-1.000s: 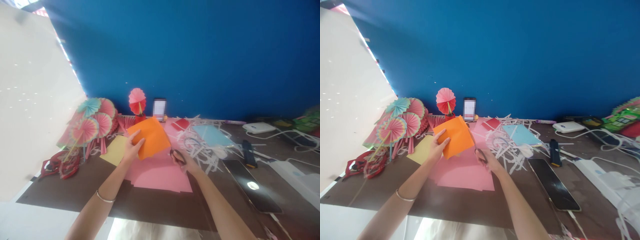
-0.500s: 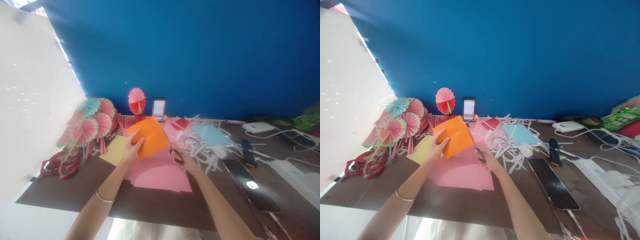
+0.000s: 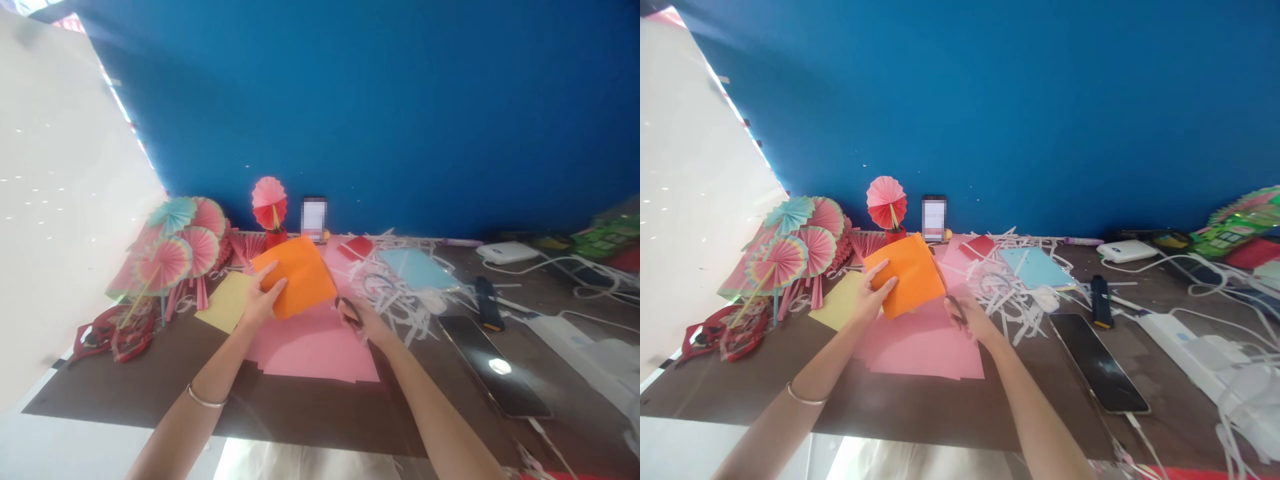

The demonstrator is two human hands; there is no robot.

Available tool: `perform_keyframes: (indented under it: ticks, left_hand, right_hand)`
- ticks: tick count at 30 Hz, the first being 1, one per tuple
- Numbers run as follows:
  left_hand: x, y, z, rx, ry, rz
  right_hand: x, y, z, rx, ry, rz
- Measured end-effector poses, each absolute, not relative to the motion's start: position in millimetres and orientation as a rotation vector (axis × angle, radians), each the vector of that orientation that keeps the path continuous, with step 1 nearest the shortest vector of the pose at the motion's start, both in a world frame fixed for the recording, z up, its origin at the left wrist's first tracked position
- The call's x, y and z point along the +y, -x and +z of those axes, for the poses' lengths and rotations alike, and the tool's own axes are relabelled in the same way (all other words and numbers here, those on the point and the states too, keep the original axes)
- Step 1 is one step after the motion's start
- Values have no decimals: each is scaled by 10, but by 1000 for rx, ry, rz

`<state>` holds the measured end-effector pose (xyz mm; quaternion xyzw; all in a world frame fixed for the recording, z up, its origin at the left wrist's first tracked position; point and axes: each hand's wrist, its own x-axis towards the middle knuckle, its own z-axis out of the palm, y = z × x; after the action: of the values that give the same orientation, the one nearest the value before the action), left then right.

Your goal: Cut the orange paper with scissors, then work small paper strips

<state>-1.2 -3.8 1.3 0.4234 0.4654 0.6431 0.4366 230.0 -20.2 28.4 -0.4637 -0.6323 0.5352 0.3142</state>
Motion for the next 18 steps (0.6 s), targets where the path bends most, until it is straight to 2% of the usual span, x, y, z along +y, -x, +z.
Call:
perform_keyframes:
  ticks: [18]
  left_hand:
    - [-25,11,-25,1173,-1104,1580]
  right_hand:
    - [-199,-2315,282,-1668,1148,1429]
